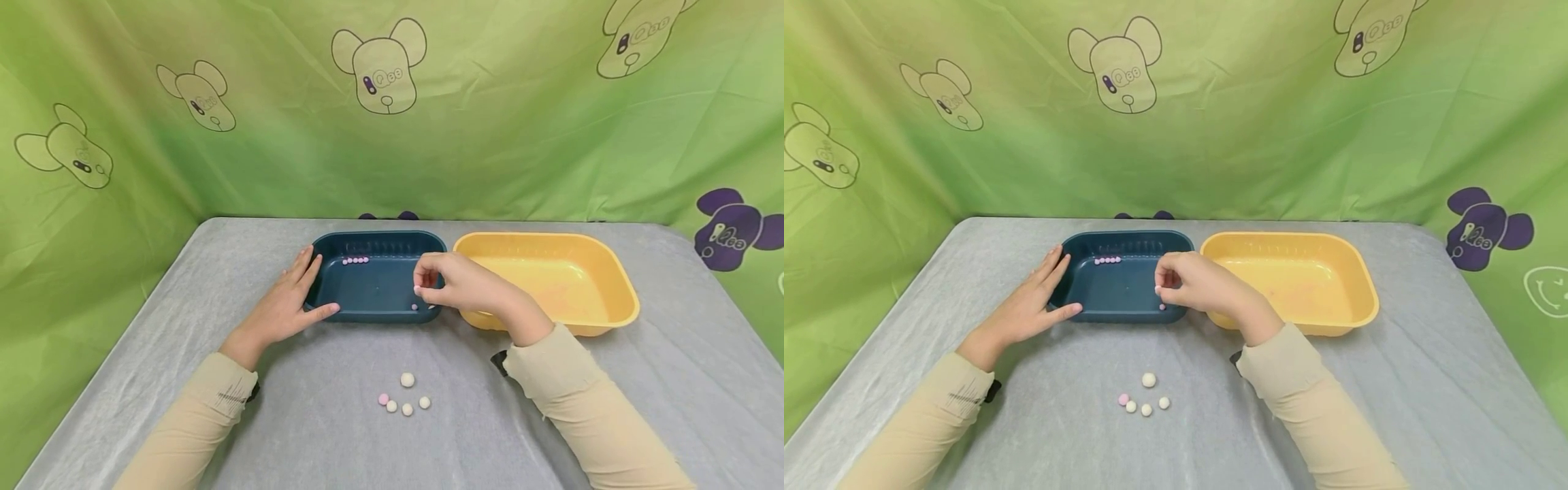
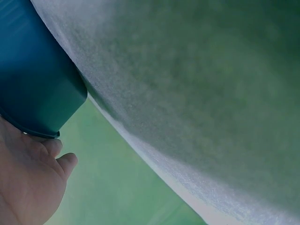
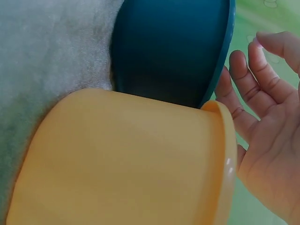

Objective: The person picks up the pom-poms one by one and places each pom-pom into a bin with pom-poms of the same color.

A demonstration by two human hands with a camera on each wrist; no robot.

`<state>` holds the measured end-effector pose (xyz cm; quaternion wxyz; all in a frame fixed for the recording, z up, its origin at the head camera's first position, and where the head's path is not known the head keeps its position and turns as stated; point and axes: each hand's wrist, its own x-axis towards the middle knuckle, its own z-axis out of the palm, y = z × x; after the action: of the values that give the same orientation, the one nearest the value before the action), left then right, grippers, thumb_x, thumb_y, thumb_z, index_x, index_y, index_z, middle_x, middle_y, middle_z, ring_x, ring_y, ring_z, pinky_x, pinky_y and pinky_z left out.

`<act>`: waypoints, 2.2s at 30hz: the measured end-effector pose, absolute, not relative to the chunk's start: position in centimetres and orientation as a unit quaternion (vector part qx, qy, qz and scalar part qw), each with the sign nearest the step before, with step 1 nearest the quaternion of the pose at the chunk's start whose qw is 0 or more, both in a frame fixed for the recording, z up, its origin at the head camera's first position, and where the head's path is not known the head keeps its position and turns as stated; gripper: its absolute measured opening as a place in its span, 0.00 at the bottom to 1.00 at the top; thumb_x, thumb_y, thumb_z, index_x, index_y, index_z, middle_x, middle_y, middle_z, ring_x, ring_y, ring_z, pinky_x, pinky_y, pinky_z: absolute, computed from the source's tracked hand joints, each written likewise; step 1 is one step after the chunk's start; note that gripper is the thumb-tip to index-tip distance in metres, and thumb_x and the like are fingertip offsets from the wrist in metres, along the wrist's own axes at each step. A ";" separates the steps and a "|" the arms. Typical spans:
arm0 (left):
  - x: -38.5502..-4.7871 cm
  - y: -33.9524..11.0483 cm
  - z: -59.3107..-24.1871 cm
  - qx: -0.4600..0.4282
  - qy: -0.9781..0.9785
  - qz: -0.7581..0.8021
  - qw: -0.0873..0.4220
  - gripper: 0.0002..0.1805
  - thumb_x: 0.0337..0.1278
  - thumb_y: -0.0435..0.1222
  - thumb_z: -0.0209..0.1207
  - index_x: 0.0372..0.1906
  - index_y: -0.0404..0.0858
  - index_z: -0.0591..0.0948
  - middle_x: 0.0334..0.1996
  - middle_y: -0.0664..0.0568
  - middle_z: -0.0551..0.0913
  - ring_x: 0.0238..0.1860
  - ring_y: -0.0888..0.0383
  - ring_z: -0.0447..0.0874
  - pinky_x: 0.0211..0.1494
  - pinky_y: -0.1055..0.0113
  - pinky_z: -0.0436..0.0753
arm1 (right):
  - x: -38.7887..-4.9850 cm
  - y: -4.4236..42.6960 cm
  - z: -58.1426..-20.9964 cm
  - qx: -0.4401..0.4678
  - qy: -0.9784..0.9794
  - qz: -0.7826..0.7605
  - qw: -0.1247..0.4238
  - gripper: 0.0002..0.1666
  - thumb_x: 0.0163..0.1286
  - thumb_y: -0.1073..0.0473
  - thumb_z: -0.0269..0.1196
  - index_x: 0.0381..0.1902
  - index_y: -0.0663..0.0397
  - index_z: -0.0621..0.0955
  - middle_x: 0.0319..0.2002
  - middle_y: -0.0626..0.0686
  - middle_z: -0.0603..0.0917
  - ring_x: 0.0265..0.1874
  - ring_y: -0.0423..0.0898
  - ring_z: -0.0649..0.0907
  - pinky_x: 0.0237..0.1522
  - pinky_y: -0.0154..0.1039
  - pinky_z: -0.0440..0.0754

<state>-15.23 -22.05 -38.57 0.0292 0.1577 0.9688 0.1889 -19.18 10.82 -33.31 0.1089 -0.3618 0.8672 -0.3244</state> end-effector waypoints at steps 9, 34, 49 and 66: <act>-15.3 -22.0 -38.6 0.160 0.969 0.188 0.029 0.55 0.61 0.68 0.52 0.81 0.42 0.44 0.81 0.45 0.35 0.82 0.48 0.33 0.79 0.40 0.49 | -19.8 10.7 -33.7 -0.340 0.864 -0.352 0.120 0.04 0.69 0.63 0.63 0.33 0.52 0.79 0.27 0.48 0.79 0.29 0.44 0.78 0.33 0.38 0.78; -15.1 -22.0 -38.5 0.160 0.967 0.196 0.030 0.55 0.61 0.67 0.52 0.81 0.41 0.44 0.82 0.45 0.35 0.82 0.48 0.33 0.79 0.39 0.49 | -20.6 10.7 -34.1 -0.322 0.871 -0.358 0.096 0.05 0.69 0.64 0.64 0.41 0.58 0.81 0.30 0.51 0.80 0.31 0.46 0.77 0.37 0.40 0.77; -15.1 -22.0 -38.4 0.157 0.967 0.197 0.031 0.56 0.61 0.68 0.52 0.81 0.41 0.44 0.82 0.45 0.35 0.82 0.48 0.34 0.79 0.40 0.49 | -20.0 11.4 -33.6 -0.323 0.873 -0.354 0.087 0.04 0.70 0.63 0.63 0.41 0.57 0.81 0.31 0.51 0.81 0.32 0.45 0.78 0.39 0.41 0.78; -15.1 -22.0 -38.6 0.159 0.967 0.199 0.029 0.55 0.62 0.68 0.52 0.81 0.42 0.43 0.82 0.46 0.35 0.82 0.48 0.33 0.79 0.40 0.49 | -18.6 11.0 -33.9 -0.338 0.870 -0.351 0.075 0.03 0.70 0.62 0.64 0.40 0.55 0.81 0.35 0.49 0.82 0.33 0.43 0.80 0.40 0.38 0.79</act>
<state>-15.11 -22.01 -38.57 0.0291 0.1587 0.9666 0.1993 -18.65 10.98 -33.94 0.0754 -0.3375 0.8701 -0.3512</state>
